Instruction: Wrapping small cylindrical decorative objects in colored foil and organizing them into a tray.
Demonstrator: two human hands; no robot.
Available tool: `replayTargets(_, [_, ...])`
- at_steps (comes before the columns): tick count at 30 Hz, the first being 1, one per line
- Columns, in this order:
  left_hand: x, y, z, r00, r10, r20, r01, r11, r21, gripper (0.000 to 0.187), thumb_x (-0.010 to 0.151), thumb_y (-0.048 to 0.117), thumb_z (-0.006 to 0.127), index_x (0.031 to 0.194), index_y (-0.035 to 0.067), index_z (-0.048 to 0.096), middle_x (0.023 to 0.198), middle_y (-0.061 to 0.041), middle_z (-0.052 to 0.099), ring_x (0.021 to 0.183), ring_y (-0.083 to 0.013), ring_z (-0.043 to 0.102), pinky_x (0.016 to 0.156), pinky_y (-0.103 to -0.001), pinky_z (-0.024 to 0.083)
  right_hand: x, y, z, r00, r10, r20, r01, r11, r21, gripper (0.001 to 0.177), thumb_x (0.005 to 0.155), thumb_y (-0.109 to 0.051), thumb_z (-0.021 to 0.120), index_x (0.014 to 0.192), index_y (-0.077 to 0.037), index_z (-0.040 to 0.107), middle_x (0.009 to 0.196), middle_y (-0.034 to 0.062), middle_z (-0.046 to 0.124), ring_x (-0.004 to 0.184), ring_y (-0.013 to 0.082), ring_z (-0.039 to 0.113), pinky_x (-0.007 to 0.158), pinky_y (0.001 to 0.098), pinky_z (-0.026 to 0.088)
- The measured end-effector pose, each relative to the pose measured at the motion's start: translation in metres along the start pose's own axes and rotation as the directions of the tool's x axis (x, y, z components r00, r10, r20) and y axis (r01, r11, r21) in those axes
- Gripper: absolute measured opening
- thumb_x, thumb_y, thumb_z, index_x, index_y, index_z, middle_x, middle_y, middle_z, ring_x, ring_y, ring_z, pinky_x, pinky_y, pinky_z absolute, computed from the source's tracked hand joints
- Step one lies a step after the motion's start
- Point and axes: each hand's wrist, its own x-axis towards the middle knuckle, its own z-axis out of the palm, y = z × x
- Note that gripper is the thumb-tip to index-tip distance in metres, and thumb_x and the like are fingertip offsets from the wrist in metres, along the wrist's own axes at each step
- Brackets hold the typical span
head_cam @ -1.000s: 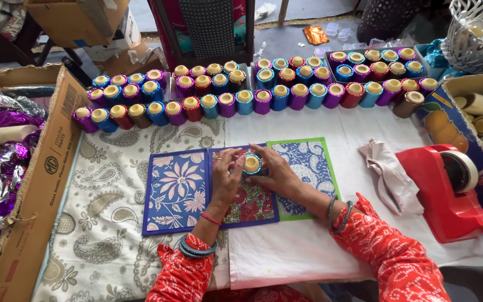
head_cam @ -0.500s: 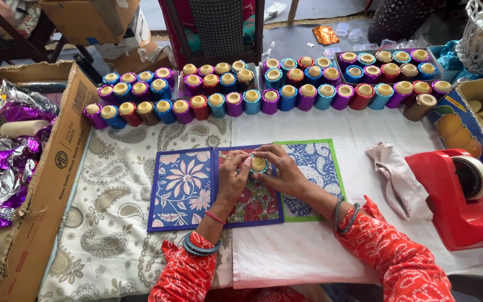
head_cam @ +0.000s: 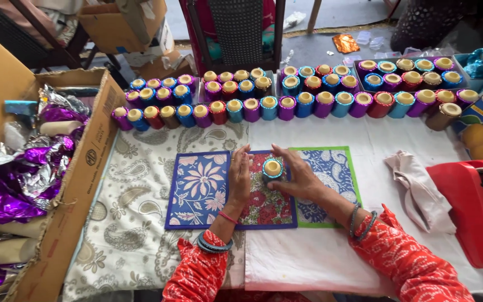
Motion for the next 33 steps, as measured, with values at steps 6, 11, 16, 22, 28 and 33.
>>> replayTargets(6, [0.008,0.023,-0.01,0.988,0.151,-0.022,-0.141,0.959,0.246,0.052,0.109,0.03,0.046,0.154,0.004,0.042,0.152,-0.018,0.048,0.134,-0.0316,0.054,0.114,-0.041,0.043,0.002,-0.004,-0.001,0.973,0.134,0.19,-0.117,0.988,-0.102,0.108,0.076,-0.029,0.087,0.162,-0.012,0.024,0.14,0.0174,0.059,0.127,0.0377,0.057,0.109,0.0467,0.042])
replayTargets(11, [0.033,0.077,-0.053,0.764,0.633,-0.121,-0.335,0.55,0.765,0.081,0.101,0.021,0.066,0.165,0.008,0.019,0.169,-0.024,0.025,0.159,-0.0384,0.028,0.131,-0.052,0.025,0.004,-0.002,0.0,0.981,0.093,0.173,-0.083,0.995,-0.063,0.116,0.072,-0.026,0.091,0.161,-0.011,0.019,0.145,0.0164,0.056,0.131,0.0378,0.054,0.11,0.0488,0.04])
replayTargets(16, [0.028,0.11,-0.084,0.768,0.616,-0.176,-0.295,0.585,0.755,0.067,0.103,0.02,0.065,0.159,0.002,0.031,0.162,-0.025,0.033,0.152,-0.0407,0.035,0.127,-0.051,0.03,0.004,-0.001,-0.001,0.977,0.12,0.177,-0.118,0.993,-0.022,0.116,0.072,-0.023,0.091,0.161,-0.013,0.018,0.148,0.0145,0.055,0.133,0.0354,0.053,0.111,0.0475,0.041])
replayTargets(22, [0.01,0.036,-0.05,0.972,0.188,0.144,-0.236,0.816,0.528,0.049,0.099,0.03,0.065,0.137,0.001,0.057,0.142,-0.02,0.057,0.135,-0.0353,0.054,0.115,-0.045,0.044,0.001,0.007,-0.009,0.971,0.127,0.2,-0.159,0.975,0.153,0.116,0.071,-0.01,0.086,0.163,-0.015,0.016,0.152,0.0125,0.052,0.138,0.03,0.052,0.114,0.0453,0.042])
replayTargets(28, [-0.01,0.031,-0.013,0.904,0.064,0.423,-0.291,0.817,0.498,0.089,0.091,0.047,0.074,0.154,-0.002,0.035,0.148,-0.028,0.047,0.14,-0.0429,0.044,0.115,-0.049,0.038,-0.023,0.005,-0.026,0.975,0.129,0.18,-0.166,0.964,0.208,0.113,0.072,0.005,0.073,0.165,-0.017,0.014,0.158,0.0124,0.046,0.146,0.0289,0.044,0.116,0.0459,0.041])
replayTargets(33, [-0.013,0.029,0.006,0.913,0.055,0.403,-0.264,0.835,0.483,0.118,0.074,0.054,0.086,0.157,-0.002,0.023,0.146,-0.029,0.045,0.137,-0.0438,0.044,0.112,-0.049,0.038,-0.049,0.006,-0.042,0.971,0.178,0.158,-0.199,0.971,0.134,0.107,0.075,0.004,0.071,0.164,-0.018,0.016,0.153,0.0111,0.049,0.143,0.0269,0.047,0.111,0.0448,0.045])
